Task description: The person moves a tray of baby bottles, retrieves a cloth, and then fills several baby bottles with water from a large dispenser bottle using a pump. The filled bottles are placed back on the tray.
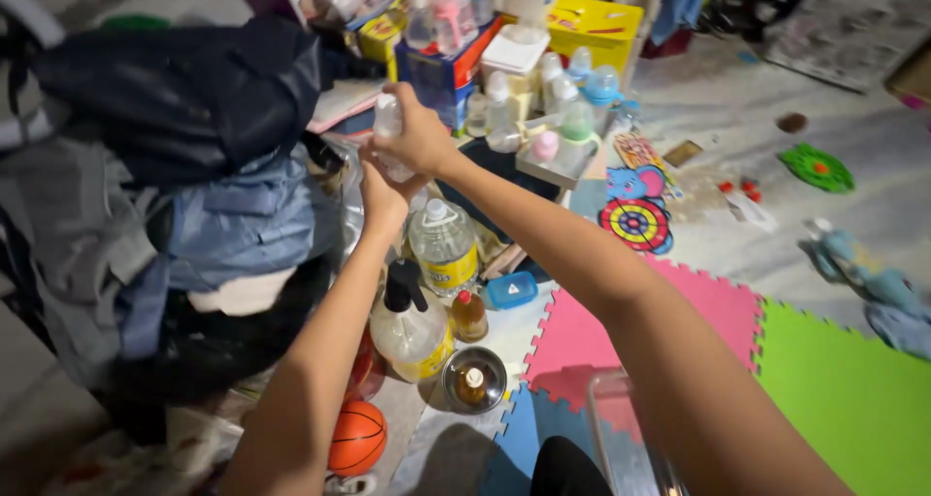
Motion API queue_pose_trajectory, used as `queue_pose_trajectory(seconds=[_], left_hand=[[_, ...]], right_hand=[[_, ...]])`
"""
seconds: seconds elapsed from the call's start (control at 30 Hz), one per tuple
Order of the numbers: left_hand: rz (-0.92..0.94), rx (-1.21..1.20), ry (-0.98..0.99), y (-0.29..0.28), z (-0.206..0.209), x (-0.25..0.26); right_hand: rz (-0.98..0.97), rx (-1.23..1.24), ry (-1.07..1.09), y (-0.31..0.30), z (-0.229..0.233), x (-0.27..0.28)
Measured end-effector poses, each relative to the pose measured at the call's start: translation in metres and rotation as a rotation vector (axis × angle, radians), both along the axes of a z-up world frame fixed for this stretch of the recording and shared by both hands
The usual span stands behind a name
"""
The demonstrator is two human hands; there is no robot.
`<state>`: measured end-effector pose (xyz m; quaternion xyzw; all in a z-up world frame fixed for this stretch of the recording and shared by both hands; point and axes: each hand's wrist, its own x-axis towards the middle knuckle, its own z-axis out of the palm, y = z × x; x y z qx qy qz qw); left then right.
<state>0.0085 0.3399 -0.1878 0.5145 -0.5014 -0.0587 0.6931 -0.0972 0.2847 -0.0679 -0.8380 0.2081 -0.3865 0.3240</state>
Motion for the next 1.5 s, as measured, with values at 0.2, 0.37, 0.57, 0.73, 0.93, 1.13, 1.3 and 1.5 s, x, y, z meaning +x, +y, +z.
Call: queue_pose_trajectory(seconds=[0.2, 0.37, 0.57, 0.73, 0.93, 1.13, 1.3, 1.5], left_hand=[[0.257, 0.320, -0.105, 0.038, -0.033, -0.017], [0.504, 0.368, -0.231, 0.034, -0.077, -0.002], [0.484, 0.206, -0.237, 0.065, -0.084, -0.015], [0.514, 0.210, -0.243, 0.087, -0.110, -0.012], [0.091, 0.166, -0.103, 0.120, -0.122, -0.016], [-0.441, 0.186, 0.098, 0.158, -0.154, -0.020], [-0.483, 0.186, 0.190, 0.175, -0.205, -0.030], [-0.227, 0.029, 0.052, 0.155, -0.287, 0.001]], right_hand=[[-0.070, -0.014, -0.116, 0.007, -0.083, 0.017], [0.007, -0.075, -0.299, 0.023, -0.126, 0.034], [-0.135, -0.169, -0.360, 0.038, -0.154, 0.048], [-0.070, -0.173, -0.379, 0.075, -0.167, 0.035], [0.175, -0.023, -0.414, 0.096, -0.177, 0.004], [0.565, 0.260, -0.290, 0.109, -0.201, -0.039], [0.645, 0.330, -0.185, 0.118, -0.241, -0.048], [0.497, -0.137, -0.188, 0.137, -0.300, -0.034]])
